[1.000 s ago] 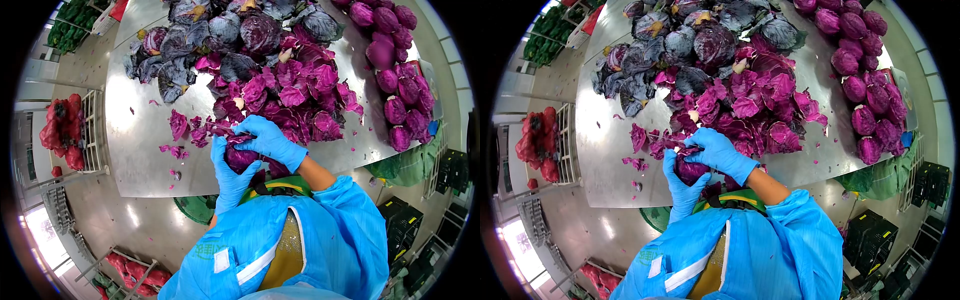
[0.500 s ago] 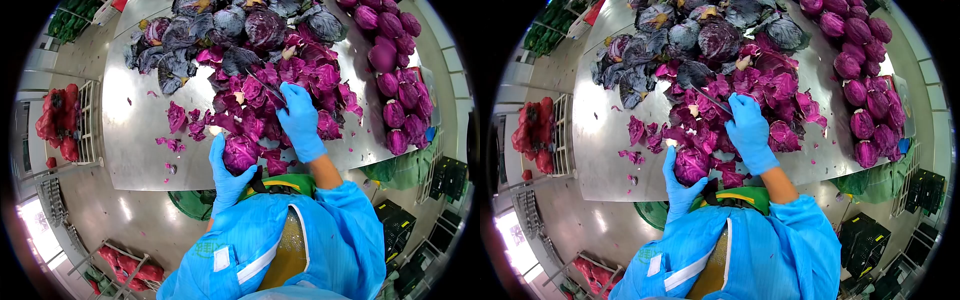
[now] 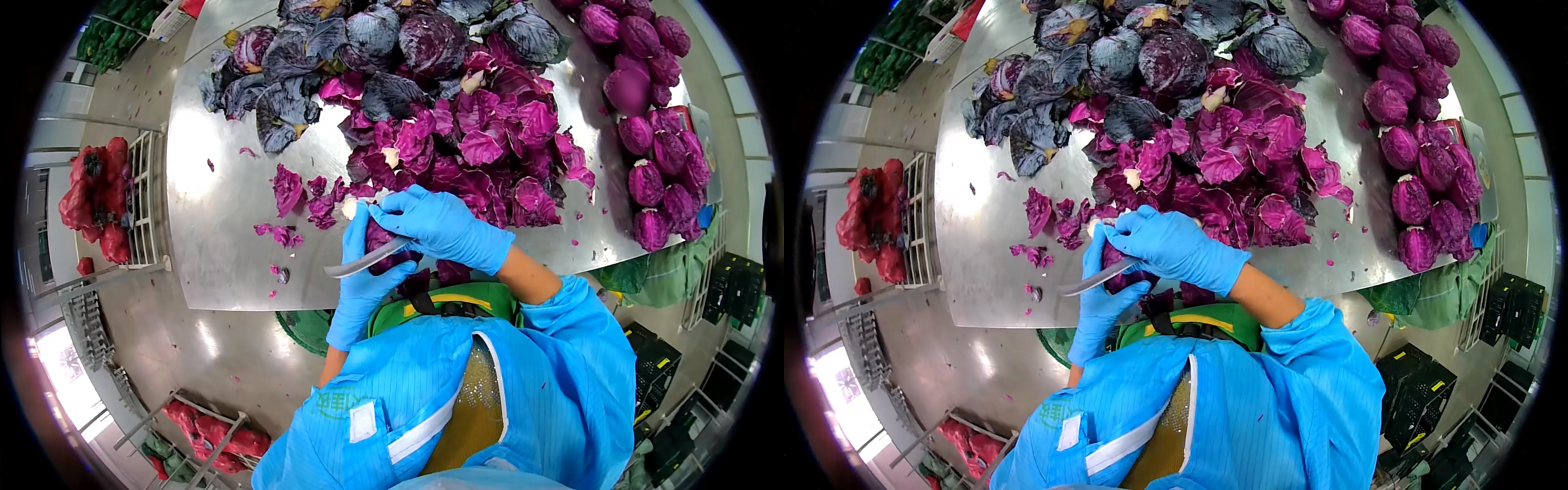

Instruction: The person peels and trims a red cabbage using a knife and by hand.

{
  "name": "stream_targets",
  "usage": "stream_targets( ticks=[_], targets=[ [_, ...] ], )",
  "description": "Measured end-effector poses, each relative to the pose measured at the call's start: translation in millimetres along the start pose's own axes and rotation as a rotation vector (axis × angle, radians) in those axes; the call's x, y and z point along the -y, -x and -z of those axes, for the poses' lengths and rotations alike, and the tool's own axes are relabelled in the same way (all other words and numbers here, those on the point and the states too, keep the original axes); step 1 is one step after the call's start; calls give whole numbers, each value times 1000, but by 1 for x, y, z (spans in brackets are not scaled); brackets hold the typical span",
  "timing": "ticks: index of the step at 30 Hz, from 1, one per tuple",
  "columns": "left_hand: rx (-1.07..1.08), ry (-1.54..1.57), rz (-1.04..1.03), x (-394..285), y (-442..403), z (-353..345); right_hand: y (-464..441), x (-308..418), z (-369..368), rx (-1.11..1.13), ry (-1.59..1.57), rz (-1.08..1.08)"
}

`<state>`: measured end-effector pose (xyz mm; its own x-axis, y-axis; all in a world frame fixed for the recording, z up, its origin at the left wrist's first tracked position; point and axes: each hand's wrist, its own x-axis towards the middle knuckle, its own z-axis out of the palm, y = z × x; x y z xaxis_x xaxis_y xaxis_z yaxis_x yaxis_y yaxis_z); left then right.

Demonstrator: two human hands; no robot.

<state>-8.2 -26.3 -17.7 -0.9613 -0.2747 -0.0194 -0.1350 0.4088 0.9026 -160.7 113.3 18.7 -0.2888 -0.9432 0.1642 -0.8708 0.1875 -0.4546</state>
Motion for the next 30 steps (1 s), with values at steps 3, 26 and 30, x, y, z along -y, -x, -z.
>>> stream_targets(
  ticks=[3,26,30],
  targets=[
    [11,160,-35,3,-4,5,-5,-7,-1,0,28,130],
    [-77,257,-66,1,-19,7,17,10,-19,-156,-571,-576],
    [-48,460,137,1,-16,6,18,6,-44,-311,-691,-398]
  ],
)
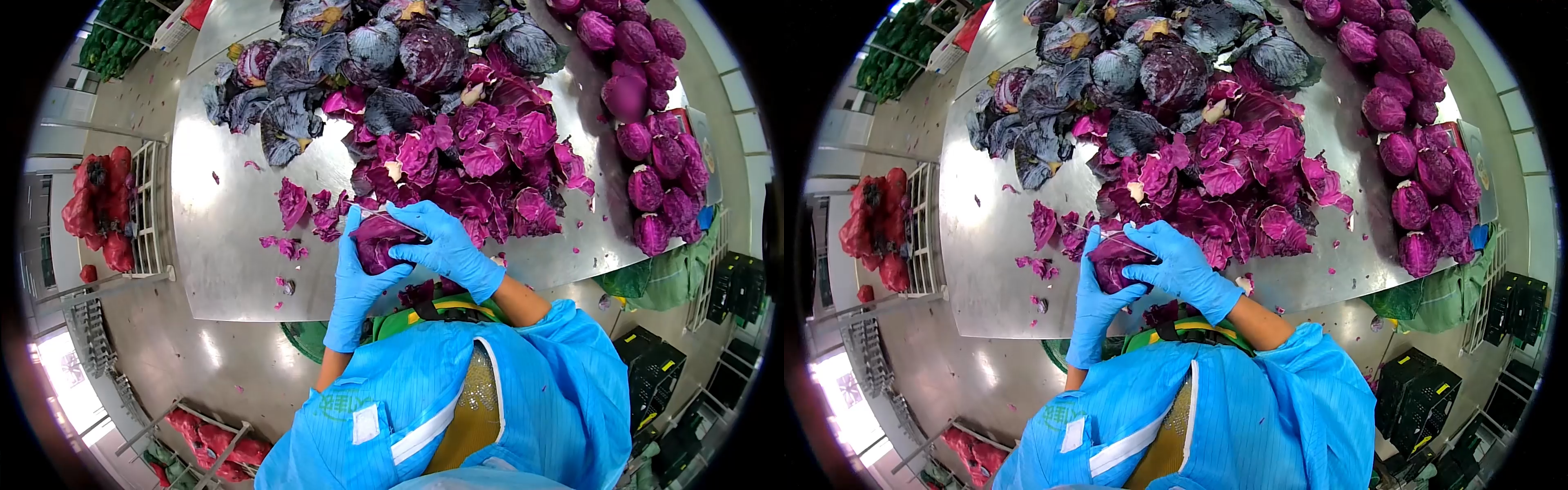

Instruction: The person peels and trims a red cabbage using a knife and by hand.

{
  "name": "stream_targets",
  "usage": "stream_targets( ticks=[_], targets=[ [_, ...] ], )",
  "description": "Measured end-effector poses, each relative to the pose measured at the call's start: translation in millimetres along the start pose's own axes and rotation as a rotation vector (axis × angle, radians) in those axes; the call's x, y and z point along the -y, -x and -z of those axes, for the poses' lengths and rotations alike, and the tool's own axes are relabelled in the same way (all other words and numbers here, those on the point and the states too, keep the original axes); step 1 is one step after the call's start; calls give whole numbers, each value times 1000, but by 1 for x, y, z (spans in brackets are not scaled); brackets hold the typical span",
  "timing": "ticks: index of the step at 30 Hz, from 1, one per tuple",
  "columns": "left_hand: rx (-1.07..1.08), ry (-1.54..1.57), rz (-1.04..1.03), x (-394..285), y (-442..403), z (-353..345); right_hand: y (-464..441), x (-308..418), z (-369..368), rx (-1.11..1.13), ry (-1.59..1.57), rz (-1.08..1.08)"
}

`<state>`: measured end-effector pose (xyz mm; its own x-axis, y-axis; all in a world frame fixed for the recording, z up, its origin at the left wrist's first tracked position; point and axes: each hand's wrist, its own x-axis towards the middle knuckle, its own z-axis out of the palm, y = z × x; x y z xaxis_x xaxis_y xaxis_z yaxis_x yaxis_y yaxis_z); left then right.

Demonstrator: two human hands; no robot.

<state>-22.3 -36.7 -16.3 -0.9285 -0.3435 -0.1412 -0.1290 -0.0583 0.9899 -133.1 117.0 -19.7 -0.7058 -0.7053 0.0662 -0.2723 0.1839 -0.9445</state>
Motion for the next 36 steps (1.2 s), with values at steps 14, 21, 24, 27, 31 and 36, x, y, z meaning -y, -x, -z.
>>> stream_targets(
  ticks=[14,21,24,27,31,36],
  targets=[
    [-89,54,27,11,12,8,-49,-19,44,-305,679,3],
    [-74,124,49,13,8,10,-29,26,32,45,484,145],
    [-38,135,62,8,5,10,-43,34,24,302,342,-36],
    [-21,28,89,-3,3,11,-64,41,34,473,318,-148],
    [-10,17,108,-8,2,10,-59,10,26,325,217,-94],
    [41,-14,-26,8,10,24,-46,21,39,293,-121,-656]
  ],
)
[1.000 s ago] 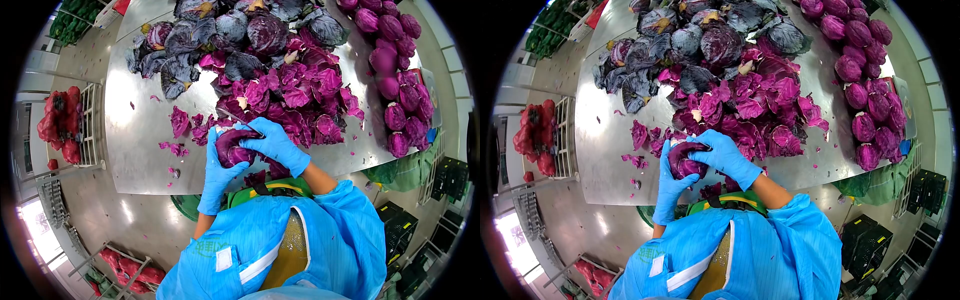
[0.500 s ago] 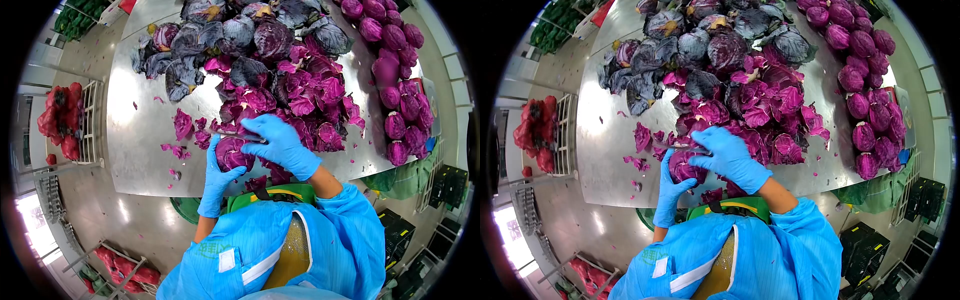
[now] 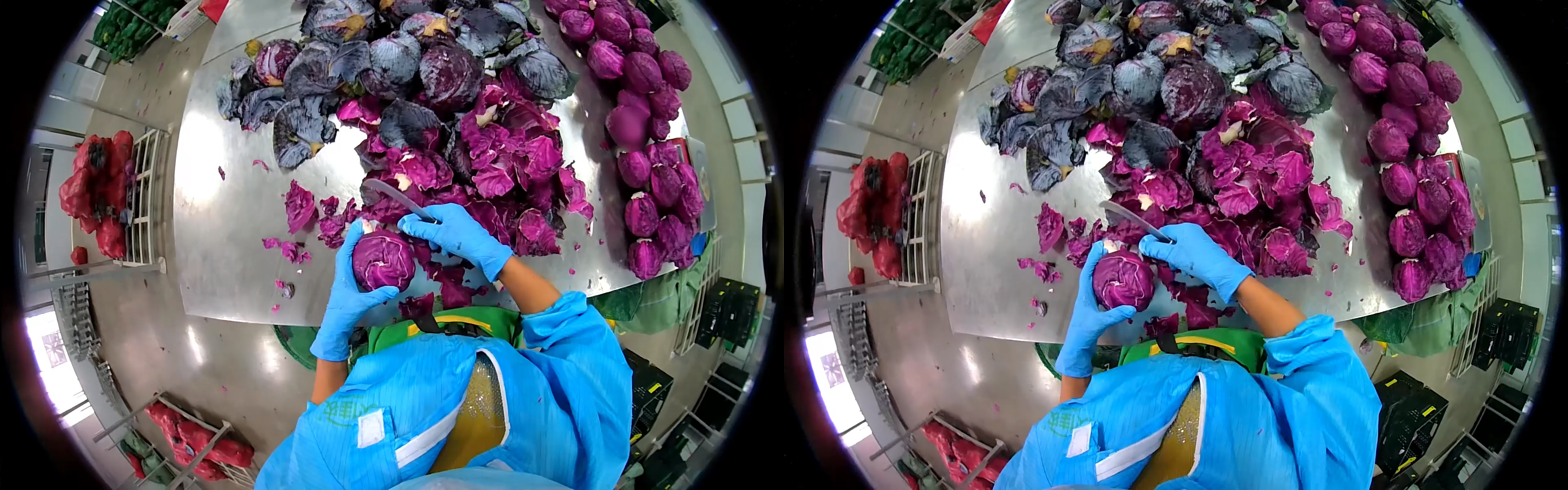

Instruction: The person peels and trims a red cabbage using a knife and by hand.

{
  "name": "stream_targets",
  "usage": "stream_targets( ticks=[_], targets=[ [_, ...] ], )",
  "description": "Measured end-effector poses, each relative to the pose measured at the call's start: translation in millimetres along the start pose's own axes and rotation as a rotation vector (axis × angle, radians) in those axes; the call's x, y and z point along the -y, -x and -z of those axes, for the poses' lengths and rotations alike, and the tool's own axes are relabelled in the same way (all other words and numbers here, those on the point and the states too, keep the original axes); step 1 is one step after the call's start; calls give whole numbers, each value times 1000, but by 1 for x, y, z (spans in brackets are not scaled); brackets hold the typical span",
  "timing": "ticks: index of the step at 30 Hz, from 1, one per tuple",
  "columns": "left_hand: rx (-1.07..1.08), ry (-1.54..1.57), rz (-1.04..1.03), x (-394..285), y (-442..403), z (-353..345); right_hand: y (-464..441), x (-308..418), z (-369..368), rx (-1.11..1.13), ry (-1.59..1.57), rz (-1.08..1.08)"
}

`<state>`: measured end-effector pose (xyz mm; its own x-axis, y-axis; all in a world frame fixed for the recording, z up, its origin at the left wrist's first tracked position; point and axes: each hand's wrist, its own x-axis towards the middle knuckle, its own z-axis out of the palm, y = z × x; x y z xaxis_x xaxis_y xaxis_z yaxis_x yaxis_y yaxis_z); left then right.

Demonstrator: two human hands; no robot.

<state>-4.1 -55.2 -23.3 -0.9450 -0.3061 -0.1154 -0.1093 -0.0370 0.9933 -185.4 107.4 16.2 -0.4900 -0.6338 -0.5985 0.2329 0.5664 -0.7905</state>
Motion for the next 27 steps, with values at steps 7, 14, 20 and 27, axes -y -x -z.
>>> stream_targets(
  ticks=[7,14,20,27],
  targets=[
    [4,-43,-2,-1,8,-2,-1,-9,-16,146,41,106],
    [-43,129,115,-13,8,-8,-10,-15,-20,106,-10,181],
    [-85,33,145,-10,15,-7,-8,-28,-31,-224,596,718],
    [-161,-55,-9,1,36,-7,-25,-59,-4,-563,897,738]
  ],
)
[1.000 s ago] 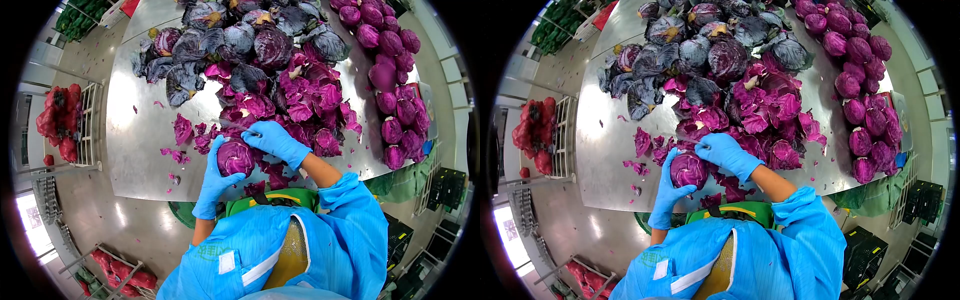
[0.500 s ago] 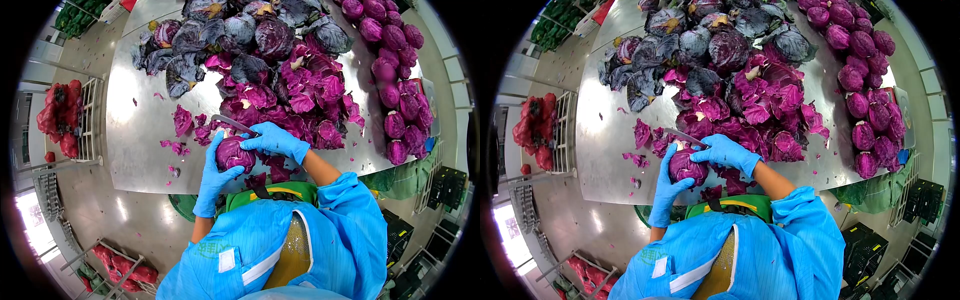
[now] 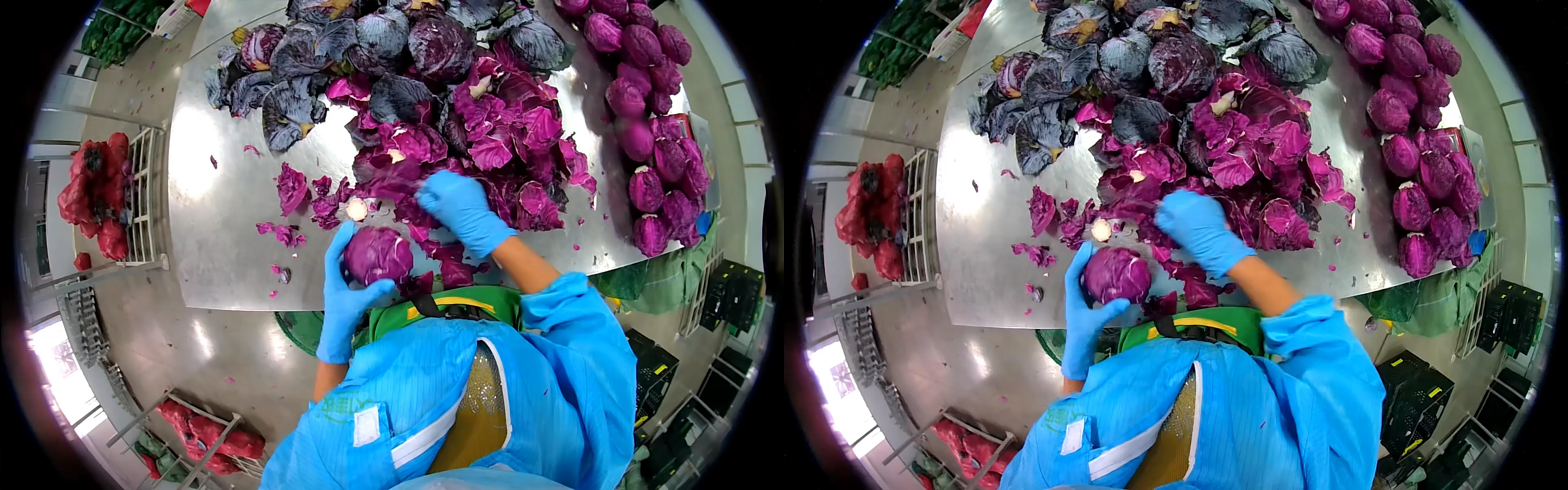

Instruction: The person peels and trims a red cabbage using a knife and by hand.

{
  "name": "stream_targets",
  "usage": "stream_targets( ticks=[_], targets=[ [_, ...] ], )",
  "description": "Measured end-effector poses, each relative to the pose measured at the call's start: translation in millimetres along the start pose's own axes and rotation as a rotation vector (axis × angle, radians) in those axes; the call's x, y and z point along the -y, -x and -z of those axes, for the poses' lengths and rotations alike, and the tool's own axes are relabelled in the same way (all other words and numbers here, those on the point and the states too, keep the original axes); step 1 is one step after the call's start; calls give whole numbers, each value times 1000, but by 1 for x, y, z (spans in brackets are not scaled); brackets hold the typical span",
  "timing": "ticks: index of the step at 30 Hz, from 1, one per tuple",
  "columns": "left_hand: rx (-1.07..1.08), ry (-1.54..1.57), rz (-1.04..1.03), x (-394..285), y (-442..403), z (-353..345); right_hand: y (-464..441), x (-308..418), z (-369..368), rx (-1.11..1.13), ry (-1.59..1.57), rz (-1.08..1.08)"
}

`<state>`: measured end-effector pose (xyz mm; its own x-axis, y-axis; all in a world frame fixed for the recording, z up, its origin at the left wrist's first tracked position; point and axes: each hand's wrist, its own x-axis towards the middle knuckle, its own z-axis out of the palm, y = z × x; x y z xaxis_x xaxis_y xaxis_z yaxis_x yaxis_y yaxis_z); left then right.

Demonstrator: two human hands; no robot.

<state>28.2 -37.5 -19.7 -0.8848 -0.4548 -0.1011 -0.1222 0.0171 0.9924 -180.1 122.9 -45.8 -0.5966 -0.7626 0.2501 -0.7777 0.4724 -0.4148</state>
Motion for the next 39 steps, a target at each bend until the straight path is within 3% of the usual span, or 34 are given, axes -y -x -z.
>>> stream_targets(
  ticks=[1,2,4,7,9,10,11,13,14,16,19,21,25,27,28,31,32,33,39],
  targets=[
    [-23,-24,-70,4,4,1,4,-8,6,-16,27,-43],
    [-102,148,78,6,13,0,10,-9,9,-81,5,-117],
    [-171,134,56,0,11,-2,9,12,43,-82,34,-206],
    [-197,198,41,-14,1,-17,19,36,44,91,-452,-183],
    [-183,281,20,-16,-6,-30,15,55,33,39,-603,-120],
    [-172,272,-7,-17,-7,-34,12,60,30,152,-664,-175],
    [-146,160,-21,-17,-8,-33,10,61,28,274,-644,-225],
    [-109,-67,-53,-14,-10,-22,6,62,33,273,-631,-213],
    [-93,-307,-187,-11,-12,-16,4,63,34,259,-573,-191],
    [-74,-342,-149,-16,-13,-15,0,67,38,229,-458,-155],
    [-62,-429,-130,-26,-15,-21,-13,79,53,419,-152,-189],
    [-49,-561,-131,-33,-15,-25,-9,73,40,338,-59,-158],
    [-71,-533,-255,-31,-3,-28,-7,37,32,111,18,-173],
    [-138,-431,-253,-14,4,-28,9,25,41,311,-640,-586],
    [-176,-382,-236,-8,12,-27,12,18,39,282,-562,-445],
    [-135,-501,-206,-20,12,-31,7,47,60,333,-749,-387],
    [-156,-530,-187,-24,12,-34,10,47,48,371,-671,-232],
    [-147,-544,-179,-25,12,-34,10,53,46,442,-648,-205],
    [-95,-558,-222,-32,10,-41,15,57,50,387,-531,-215]
  ],
)
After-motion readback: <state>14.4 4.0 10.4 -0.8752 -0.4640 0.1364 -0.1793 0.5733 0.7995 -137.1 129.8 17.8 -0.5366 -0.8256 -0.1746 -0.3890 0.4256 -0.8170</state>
